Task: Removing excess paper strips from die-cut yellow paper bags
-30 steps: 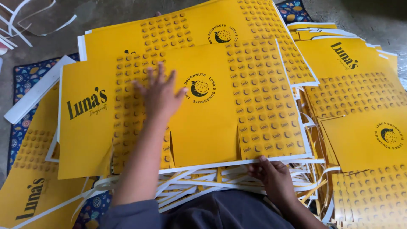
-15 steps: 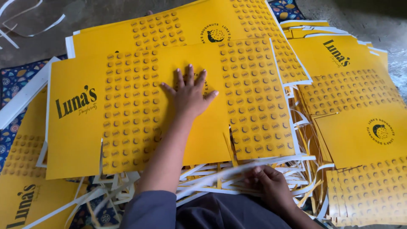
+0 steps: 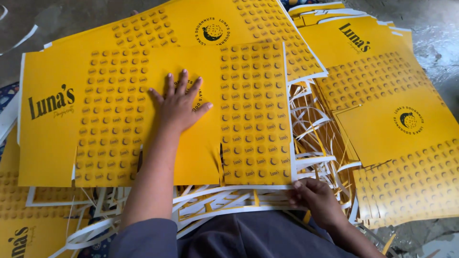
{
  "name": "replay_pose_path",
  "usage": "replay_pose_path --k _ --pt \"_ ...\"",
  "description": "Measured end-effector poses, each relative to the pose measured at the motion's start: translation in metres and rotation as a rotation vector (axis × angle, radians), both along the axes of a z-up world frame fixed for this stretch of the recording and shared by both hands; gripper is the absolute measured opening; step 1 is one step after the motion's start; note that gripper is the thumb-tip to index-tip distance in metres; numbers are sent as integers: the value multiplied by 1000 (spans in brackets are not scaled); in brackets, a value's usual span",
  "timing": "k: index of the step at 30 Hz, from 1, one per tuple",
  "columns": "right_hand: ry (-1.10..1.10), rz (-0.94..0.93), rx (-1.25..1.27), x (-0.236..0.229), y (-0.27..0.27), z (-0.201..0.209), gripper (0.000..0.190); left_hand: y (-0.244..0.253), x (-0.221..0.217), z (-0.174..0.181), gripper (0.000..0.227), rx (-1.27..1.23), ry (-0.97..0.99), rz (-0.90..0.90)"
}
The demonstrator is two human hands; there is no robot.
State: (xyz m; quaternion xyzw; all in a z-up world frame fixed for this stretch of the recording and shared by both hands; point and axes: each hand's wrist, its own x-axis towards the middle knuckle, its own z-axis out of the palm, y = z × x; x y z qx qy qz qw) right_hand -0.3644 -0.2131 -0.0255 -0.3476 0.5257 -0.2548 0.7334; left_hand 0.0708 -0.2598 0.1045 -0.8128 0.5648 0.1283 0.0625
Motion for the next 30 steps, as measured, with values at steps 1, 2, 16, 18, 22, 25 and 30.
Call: replay_pose_path --k 1,2,16,18,22,25,30 --pt "14 6 7 5 0 4 22 0 1 -1 87 -18 13 9" --pt "12 8 6 3 -2 7 22 0 0 -1 87 -18 11 11" --pt "32 309 -124 -15 -8 23 41 2 4 -9 87 -32 -47 -90" --pt "-9 274 -129 0 -21 28 46 5 3 -10 87 -25 -40 -97" --pt "74 228 -233 29 -53 20 37 10 4 -12 86 -61 -19 -135" --pt "158 321 -204 45 -63 25 31 10 1 -8 86 -28 -44 -120" --pt "200 421 -258 43 -63 37 40 8 1 -8 85 -32 -44 -120"
